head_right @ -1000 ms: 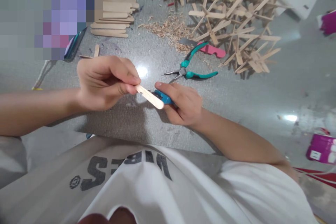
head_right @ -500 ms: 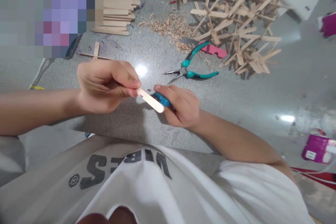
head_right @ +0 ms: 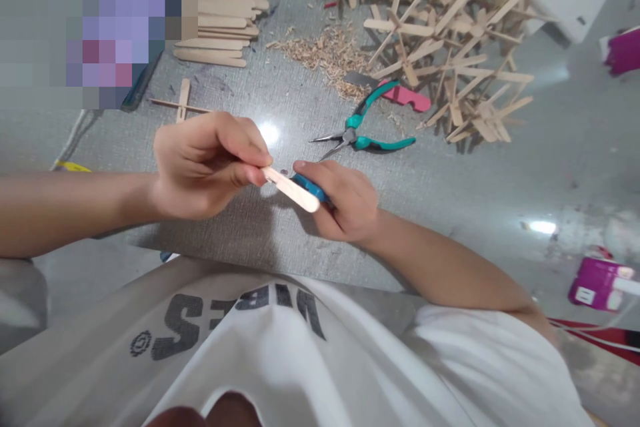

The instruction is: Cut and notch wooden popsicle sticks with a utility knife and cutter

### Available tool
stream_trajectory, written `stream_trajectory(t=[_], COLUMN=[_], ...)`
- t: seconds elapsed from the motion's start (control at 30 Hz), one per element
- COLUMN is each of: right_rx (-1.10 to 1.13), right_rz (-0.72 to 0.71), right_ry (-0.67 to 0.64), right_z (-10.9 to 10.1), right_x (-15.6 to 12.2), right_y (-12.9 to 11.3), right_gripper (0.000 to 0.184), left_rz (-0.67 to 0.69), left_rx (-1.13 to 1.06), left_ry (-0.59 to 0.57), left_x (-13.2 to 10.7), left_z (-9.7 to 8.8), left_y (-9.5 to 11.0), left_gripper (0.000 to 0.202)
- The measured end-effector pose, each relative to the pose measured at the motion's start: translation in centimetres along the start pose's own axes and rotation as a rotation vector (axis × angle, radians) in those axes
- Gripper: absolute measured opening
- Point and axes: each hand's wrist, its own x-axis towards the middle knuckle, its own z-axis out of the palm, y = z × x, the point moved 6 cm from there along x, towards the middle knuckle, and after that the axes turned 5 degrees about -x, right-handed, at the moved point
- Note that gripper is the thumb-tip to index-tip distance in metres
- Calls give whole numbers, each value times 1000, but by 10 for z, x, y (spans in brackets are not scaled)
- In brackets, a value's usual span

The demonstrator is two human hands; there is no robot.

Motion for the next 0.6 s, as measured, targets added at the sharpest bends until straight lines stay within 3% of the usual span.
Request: stream_trajectory(t=[0.1, 0.27, 0.43, 0.53, 0.6], right_rx=[7, -98, 32, 24, 23], right_rz=[-11, 70, 102, 74, 39], right_ry=[-26, -111, 46, 82, 79], right_z=[-2, -5, -9, -7, -7], right_x=[3, 4, 8, 15, 20], right_y=[6, 20, 30, 30, 27], right_gripper=[49, 35, 29, 23, 19], left_rz=[-125, -350, -474, -530, -496], left_rx=[25, 166, 66, -59, -178], left_ry=[26, 79, 176, 133, 45], left_x=[1, 5, 12, 9, 5], left_z=[0, -7, -18, -13, -3], left_y=[1, -5, -16, -23, -24], left_gripper=[32, 57, 64, 59, 55])
